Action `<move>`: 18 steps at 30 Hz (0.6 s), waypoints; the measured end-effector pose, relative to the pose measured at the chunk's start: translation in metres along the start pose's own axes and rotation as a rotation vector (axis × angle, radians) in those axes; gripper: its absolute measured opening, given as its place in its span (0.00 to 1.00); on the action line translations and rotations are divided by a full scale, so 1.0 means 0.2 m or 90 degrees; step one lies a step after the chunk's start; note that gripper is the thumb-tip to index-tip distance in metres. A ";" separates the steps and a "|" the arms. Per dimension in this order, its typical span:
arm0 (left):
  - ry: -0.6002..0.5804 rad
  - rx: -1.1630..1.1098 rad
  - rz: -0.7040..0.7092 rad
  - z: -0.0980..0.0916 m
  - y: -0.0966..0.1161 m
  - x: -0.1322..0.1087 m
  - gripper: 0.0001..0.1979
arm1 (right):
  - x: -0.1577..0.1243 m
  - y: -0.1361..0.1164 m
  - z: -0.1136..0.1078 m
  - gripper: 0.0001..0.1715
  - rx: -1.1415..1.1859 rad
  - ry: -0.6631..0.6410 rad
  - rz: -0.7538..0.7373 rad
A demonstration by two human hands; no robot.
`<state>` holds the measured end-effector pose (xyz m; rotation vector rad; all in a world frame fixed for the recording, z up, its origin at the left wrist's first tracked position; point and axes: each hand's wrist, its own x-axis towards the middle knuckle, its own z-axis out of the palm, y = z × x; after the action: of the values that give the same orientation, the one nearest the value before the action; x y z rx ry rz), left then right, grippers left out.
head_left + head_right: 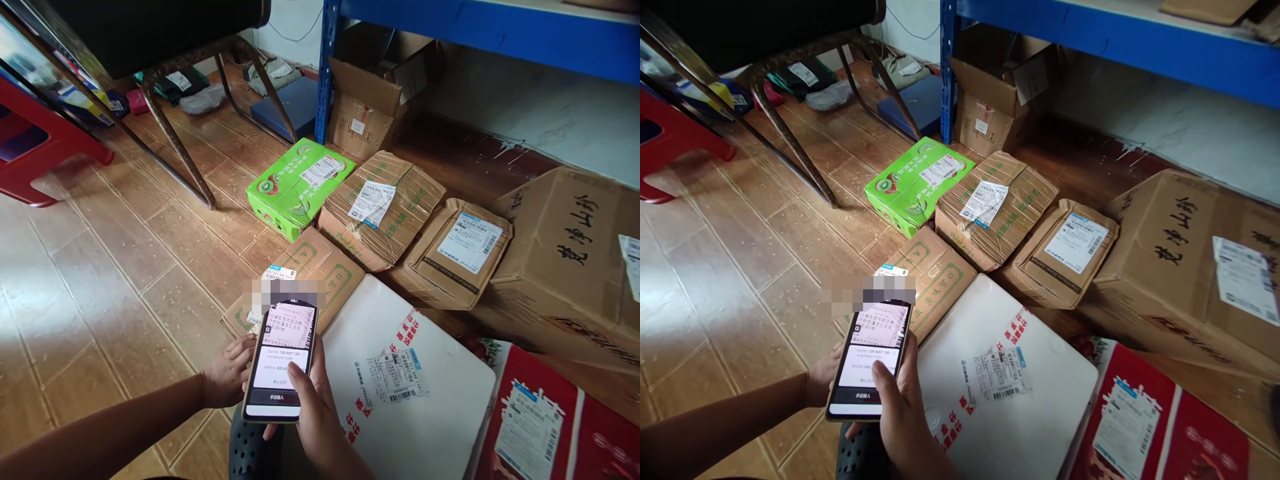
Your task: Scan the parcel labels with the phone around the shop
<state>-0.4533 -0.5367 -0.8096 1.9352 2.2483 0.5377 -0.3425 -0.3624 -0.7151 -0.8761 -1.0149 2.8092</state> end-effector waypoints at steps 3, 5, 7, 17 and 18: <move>0.024 0.002 0.014 0.00 -0.01 0.00 0.18 | 0.02 0.03 0.01 0.38 0.028 0.058 -0.001; 0.027 -0.001 0.016 0.00 -0.01 0.00 0.17 | 0.03 0.06 0.01 0.41 0.040 0.083 -0.006; 0.022 0.002 0.019 0.01 -0.02 0.00 0.17 | 0.04 0.07 0.00 0.42 0.057 0.076 -0.021; 0.009 0.010 0.014 0.07 -0.04 -0.04 0.19 | -0.01 -0.01 -0.05 0.48 0.020 -0.075 -0.018; 0.002 0.004 0.006 0.07 -0.04 -0.05 0.19 | -0.02 -0.02 -0.05 0.46 0.012 -0.091 -0.020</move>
<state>-0.4546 -0.5443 -0.8277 1.9499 2.2468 0.5363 -0.3354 -0.3550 -0.7174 -0.6588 -1.0059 2.8848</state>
